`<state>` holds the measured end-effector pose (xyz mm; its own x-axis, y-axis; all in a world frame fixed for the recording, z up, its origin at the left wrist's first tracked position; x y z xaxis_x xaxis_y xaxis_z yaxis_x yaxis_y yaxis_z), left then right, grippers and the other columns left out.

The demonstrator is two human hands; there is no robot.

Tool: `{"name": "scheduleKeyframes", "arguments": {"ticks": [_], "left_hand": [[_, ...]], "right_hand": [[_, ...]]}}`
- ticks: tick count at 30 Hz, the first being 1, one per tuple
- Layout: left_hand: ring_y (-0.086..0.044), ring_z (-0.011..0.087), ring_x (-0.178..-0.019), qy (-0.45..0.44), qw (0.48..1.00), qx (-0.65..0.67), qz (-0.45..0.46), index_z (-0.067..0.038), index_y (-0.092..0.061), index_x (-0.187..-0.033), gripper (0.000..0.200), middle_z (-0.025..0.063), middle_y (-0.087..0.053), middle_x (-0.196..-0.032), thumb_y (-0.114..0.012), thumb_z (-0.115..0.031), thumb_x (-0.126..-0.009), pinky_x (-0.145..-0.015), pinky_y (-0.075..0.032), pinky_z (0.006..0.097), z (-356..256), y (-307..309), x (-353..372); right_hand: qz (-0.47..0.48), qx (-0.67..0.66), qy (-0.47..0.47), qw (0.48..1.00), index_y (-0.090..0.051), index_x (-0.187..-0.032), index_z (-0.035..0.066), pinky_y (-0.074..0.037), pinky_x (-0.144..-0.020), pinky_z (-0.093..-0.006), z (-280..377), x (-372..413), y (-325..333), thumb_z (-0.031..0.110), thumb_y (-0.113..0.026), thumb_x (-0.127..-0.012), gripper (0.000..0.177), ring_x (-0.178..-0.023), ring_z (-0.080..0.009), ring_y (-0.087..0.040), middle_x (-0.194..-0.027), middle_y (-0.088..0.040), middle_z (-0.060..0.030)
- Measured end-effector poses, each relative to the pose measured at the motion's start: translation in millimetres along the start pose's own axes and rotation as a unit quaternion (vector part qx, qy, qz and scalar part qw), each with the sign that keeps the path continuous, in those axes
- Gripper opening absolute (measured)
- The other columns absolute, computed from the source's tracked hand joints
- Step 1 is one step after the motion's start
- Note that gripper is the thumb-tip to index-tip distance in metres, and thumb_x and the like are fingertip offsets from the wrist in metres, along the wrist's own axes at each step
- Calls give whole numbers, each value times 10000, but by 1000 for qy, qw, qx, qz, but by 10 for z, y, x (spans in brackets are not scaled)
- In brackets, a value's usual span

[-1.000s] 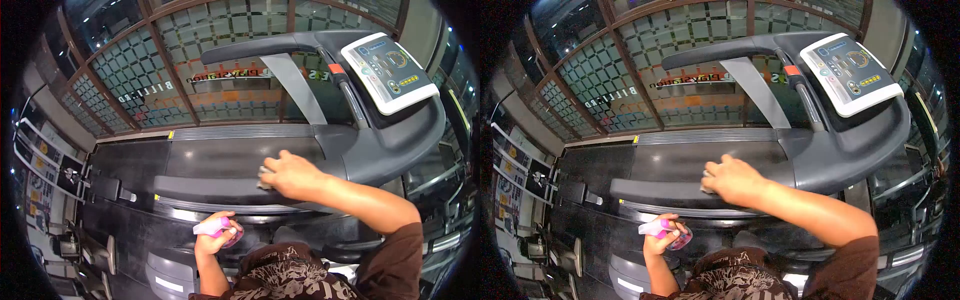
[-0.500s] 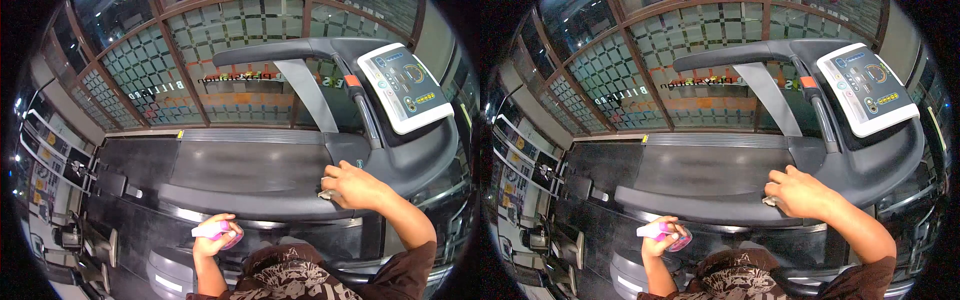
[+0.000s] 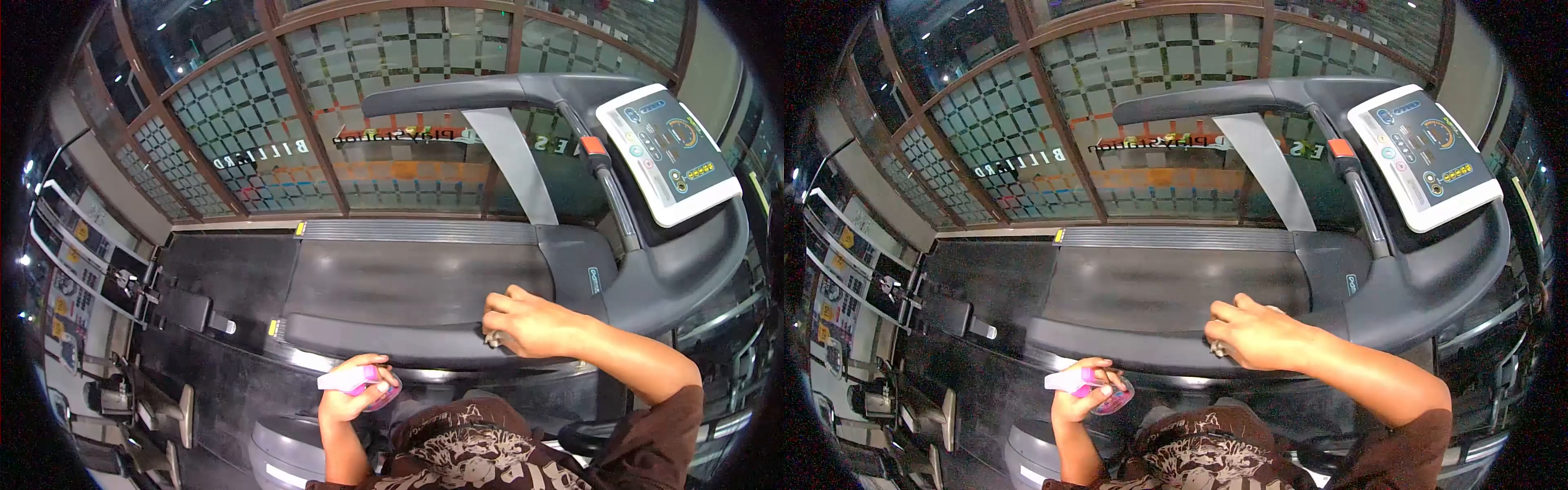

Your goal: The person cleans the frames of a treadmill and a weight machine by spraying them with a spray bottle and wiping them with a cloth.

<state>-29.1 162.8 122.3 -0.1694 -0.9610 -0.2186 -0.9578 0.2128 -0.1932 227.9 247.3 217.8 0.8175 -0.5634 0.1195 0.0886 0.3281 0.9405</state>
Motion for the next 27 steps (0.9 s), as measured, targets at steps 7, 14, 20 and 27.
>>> {"name": "scheduleKeyframes", "arguments": {"ticks": [7,14,20,27], "left_hand": [[-709,235,-885,-14,999,-19,-42,59,-594,-1192,394,145,-726,-901,-718,-1,-823,-933,-516,383,-312,799,291],[-702,232,-883,-4,999,-15,-45,62,-592,-1197,390,141,-721,-895,-703,12,-826,-928,-518,390,-426,1123,397],[-694,229,-890,-5,1000,-19,-22,58,-584,-1210,399,138,-722,-905,-699,9,-831,-925,-513,390,-517,1269,331],[-710,254,-899,8,999,-24,-43,57,-564,-1226,432,135,-719,-882,-703,6,-820,-972,-501,417,-478,1714,479]], "right_hand": [[-17,-17,69,997,-606,-1062,59,-502,-825,-452,537,-1025,-300,82,-617,-855,209,-932,-357,-537,-1111,-541,-128],[-133,-64,102,984,-612,-1035,78,-481,-838,-450,1011,-2082,-648,82,-657,-823,217,-943,-358,-523,-1056,-543,-110],[-120,-40,62,990,-636,-1091,103,-535,-796,-457,1124,-2155,-579,118,-642,-838,254,-938,-364,-548,-1082,-560,-92],[4,36,-123,992,-698,-1148,149,-519,-843,-431,423,-830,-147,92,-696,-772,381,-947,-330,-560,-1083,-589,-63]]}}
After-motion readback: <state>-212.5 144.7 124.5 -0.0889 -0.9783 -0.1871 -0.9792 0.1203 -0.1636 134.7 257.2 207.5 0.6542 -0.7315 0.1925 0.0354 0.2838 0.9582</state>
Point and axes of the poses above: each hand's wrist, its own x-axis away from the middle knuckle, its own y-axis out of the back of the hand, z = x × y, the point moved 7 cm from there along -x, towards the middle knuckle
